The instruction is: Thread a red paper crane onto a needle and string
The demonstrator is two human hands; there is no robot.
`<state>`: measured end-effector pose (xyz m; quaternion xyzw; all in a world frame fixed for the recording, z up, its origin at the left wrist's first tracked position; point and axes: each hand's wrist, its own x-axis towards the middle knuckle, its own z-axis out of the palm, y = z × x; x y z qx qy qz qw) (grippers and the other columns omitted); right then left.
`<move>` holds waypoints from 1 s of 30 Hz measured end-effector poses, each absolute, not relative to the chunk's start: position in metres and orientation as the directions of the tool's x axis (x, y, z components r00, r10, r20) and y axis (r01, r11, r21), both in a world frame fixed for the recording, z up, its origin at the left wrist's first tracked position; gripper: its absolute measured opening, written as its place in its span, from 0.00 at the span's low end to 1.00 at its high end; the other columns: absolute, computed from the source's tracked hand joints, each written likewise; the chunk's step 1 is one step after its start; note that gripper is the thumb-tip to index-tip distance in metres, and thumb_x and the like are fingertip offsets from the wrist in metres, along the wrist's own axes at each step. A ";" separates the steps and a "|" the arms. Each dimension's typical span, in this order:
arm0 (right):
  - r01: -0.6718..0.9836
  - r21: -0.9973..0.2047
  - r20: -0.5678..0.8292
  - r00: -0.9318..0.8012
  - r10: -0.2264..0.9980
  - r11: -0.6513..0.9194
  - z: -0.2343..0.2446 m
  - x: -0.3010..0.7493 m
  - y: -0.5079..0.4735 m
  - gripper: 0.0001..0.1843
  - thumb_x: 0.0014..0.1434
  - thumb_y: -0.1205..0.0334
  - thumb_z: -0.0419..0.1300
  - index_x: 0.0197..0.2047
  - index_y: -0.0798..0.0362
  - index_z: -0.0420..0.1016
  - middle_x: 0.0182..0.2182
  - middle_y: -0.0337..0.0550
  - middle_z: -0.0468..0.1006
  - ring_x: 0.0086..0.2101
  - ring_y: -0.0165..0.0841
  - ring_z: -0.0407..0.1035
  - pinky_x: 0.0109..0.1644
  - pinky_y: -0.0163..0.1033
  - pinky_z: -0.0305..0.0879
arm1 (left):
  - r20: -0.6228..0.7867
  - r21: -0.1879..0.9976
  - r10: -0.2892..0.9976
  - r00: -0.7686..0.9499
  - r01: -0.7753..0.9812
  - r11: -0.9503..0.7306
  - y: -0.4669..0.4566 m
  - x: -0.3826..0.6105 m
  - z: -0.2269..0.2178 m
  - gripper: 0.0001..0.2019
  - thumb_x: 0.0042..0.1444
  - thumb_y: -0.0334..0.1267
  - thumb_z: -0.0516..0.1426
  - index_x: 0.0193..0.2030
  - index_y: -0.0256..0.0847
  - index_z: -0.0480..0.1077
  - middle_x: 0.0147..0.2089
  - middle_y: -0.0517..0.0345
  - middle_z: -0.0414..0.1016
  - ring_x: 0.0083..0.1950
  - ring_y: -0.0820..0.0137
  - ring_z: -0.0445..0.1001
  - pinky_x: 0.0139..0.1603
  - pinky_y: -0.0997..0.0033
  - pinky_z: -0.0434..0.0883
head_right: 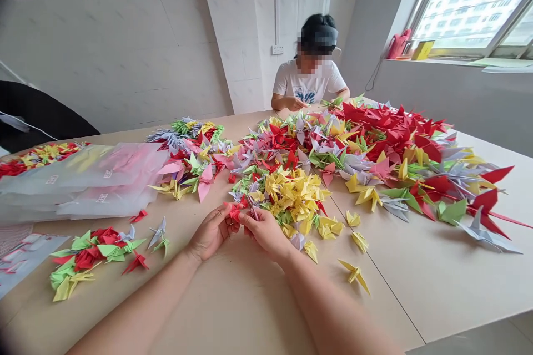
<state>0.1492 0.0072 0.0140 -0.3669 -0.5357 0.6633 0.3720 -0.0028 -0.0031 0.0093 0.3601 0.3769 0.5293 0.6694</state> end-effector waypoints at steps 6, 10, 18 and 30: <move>0.017 -0.999 -0.047 -0.390 0.919 -0.043 0.008 0.146 0.005 0.22 0.54 0.44 0.56 0.22 0.52 0.58 0.17 0.32 0.60 0.19 0.25 0.49 0.22 0.32 0.45 | -0.109 0.895 0.989 0.100 -0.422 0.142 -0.008 -0.006 0.004 0.11 0.55 0.43 0.56 0.35 0.35 0.71 0.30 0.57 0.71 0.29 0.75 0.68 0.31 0.76 0.66; 0.070 -0.996 0.020 -0.347 0.938 0.047 0.000 0.137 0.002 0.20 0.55 0.48 0.55 0.21 0.52 0.54 0.18 0.30 0.54 0.21 0.26 0.46 0.24 0.33 0.44 | -0.116 0.904 0.991 0.058 -0.407 0.130 -0.011 -0.007 0.002 0.11 0.55 0.43 0.56 0.37 0.36 0.71 0.29 0.59 0.71 0.30 0.76 0.68 0.33 0.77 0.66; 0.154 -0.982 0.033 -0.442 0.897 0.112 -0.001 0.144 0.000 0.21 0.57 0.54 0.55 0.21 0.51 0.48 0.19 0.30 0.47 0.22 0.26 0.42 0.24 0.33 0.40 | -0.143 0.926 0.989 0.045 -0.347 0.150 -0.014 -0.003 0.004 0.10 0.56 0.42 0.55 0.38 0.38 0.70 0.26 0.61 0.68 0.29 0.77 0.65 0.30 0.79 0.63; 0.242 -0.969 -0.100 -0.544 0.833 0.041 0.007 0.157 -0.010 0.19 0.59 0.53 0.54 0.22 0.52 0.52 0.21 0.31 0.49 0.24 0.26 0.44 0.25 0.33 0.42 | -0.208 0.942 0.977 0.041 -0.262 0.211 -0.014 0.000 0.014 0.10 0.57 0.43 0.54 0.37 0.39 0.70 0.28 0.61 0.65 0.29 0.77 0.64 0.29 0.79 0.63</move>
